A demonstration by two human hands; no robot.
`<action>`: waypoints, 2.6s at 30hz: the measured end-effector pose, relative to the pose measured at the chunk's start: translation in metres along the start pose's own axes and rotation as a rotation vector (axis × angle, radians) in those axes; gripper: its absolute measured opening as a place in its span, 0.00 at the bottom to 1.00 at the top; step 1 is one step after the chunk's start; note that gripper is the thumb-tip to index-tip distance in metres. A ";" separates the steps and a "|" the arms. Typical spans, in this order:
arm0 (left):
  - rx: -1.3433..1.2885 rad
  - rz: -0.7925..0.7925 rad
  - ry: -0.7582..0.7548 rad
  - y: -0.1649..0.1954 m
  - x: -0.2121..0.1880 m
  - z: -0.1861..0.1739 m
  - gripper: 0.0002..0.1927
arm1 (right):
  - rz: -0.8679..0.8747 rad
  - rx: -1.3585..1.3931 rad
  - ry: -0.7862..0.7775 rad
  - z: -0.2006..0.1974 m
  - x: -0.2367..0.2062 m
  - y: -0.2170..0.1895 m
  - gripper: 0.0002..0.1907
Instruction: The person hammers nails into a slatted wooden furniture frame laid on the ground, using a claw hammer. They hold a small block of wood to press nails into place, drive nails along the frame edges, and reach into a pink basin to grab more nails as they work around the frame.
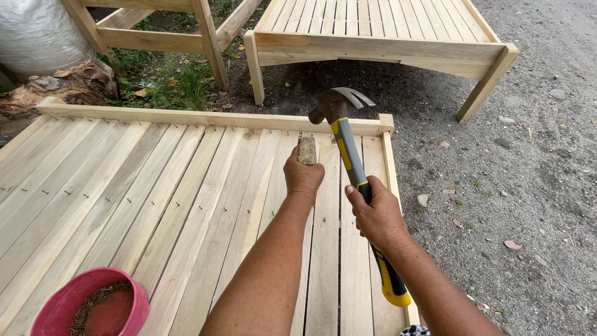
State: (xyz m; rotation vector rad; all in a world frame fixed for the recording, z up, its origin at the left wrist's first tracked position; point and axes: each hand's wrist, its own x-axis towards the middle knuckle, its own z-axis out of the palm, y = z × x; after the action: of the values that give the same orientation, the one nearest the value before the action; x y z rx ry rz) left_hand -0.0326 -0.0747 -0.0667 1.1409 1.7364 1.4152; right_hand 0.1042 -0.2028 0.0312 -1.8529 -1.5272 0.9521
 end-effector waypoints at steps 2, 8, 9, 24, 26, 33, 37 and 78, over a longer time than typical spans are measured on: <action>0.007 -0.049 -0.025 0.000 0.012 0.001 0.29 | -0.066 -0.008 0.010 -0.007 -0.004 -0.005 0.18; 0.072 -0.077 -0.020 -0.002 0.031 0.006 0.26 | -0.213 -0.097 0.038 -0.029 -0.009 -0.007 0.18; 0.069 -0.059 -0.018 -0.004 0.032 0.008 0.26 | -0.237 -0.152 0.044 -0.031 -0.009 -0.005 0.18; 0.119 -0.027 -0.030 -0.019 0.030 0.018 0.26 | -0.143 -0.369 -0.106 -0.047 -0.008 0.000 0.20; 0.115 -0.057 -0.037 -0.018 0.030 0.019 0.26 | -0.149 -0.354 -0.104 -0.045 -0.010 0.003 0.19; 0.179 -0.129 -0.094 -0.018 0.027 0.019 0.16 | -0.038 -0.399 -0.174 -0.032 -0.009 0.012 0.18; 0.186 -0.123 -0.091 -0.014 0.022 0.019 0.17 | -0.077 -0.368 -0.156 -0.039 -0.010 0.010 0.18; 0.085 0.081 -0.127 -0.019 0.030 0.018 0.26 | 0.008 -0.384 -0.191 -0.039 0.001 0.026 0.16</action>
State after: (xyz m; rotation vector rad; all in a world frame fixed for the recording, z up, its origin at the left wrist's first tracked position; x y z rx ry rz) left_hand -0.0343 -0.0403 -0.0876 1.3308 1.6916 1.2958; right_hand 0.1510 -0.2063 0.0337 -2.0751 -1.9295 0.9085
